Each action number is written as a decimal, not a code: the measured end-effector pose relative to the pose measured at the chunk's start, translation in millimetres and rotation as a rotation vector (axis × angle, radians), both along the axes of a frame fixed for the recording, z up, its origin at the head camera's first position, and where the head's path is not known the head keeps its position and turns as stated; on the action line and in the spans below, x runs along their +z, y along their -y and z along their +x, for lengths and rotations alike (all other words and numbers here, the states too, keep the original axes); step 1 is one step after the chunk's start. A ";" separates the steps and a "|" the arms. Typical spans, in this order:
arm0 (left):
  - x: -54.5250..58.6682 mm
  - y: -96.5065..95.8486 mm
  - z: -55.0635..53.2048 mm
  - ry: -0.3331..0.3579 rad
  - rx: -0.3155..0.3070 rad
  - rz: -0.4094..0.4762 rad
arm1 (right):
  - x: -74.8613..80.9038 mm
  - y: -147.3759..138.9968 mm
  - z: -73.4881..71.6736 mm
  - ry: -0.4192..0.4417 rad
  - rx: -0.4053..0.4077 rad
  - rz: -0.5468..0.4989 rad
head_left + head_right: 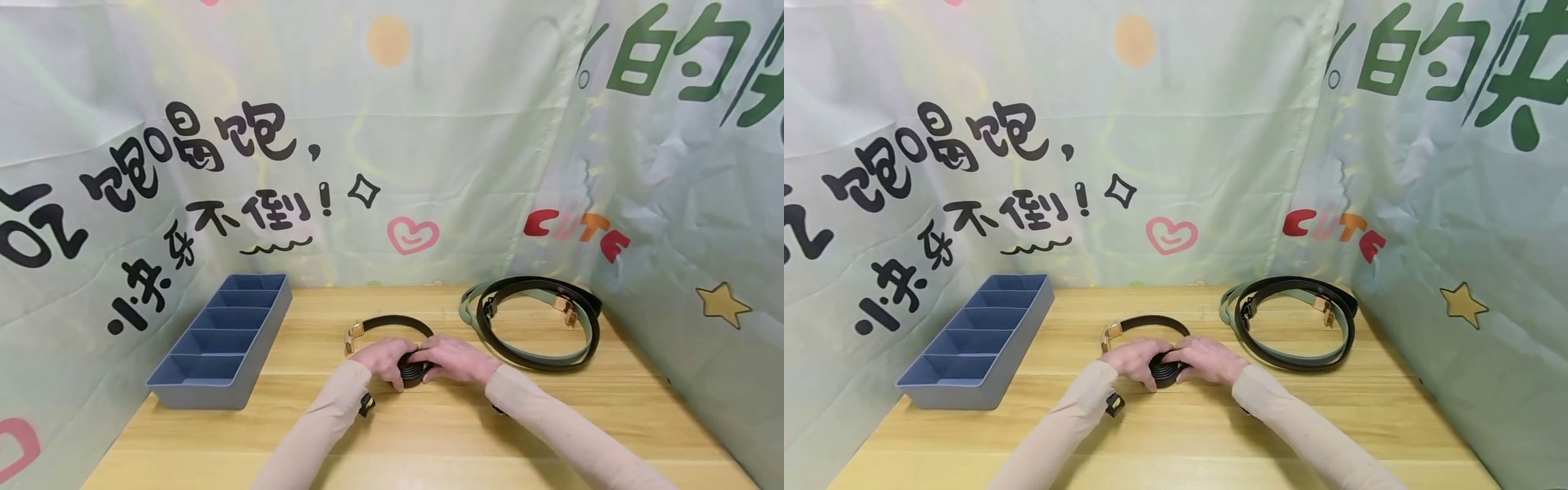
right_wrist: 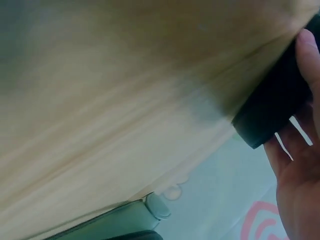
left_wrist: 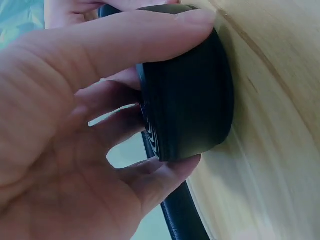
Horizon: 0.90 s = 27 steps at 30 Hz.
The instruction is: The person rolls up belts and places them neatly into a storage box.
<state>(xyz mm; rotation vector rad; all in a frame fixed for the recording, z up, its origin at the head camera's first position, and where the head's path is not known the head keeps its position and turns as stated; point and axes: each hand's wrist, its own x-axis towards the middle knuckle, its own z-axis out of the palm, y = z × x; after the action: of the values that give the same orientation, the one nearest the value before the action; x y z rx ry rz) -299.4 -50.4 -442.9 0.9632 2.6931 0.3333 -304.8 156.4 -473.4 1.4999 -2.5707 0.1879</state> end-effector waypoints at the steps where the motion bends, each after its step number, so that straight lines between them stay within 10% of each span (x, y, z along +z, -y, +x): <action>1: 0.1 0.2 0.7 0.003 0.003 -0.006 | -0.3 -0.1 -0.3 -0.015 0.008 0.002; 10: 0.4 4.5 0.6 -0.014 0.001 -0.020 | 0.8 2.0 -2.1 -0.011 0.046 -0.018; 19: -1.5 2.2 7.9 -0.094 0.230 0.006 | 2.2 10.8 -3.3 0.020 0.021 -0.004; 27: -3.9 3.8 7.0 -0.096 0.174 0.006 | 4.0 4.6 -1.8 0.120 -0.012 -0.028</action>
<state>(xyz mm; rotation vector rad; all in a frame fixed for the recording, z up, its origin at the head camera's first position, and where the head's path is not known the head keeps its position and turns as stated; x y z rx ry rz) -292.4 -54.3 -446.8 0.7663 2.8727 0.3371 -306.6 151.8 -469.5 1.5075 -2.6562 0.3197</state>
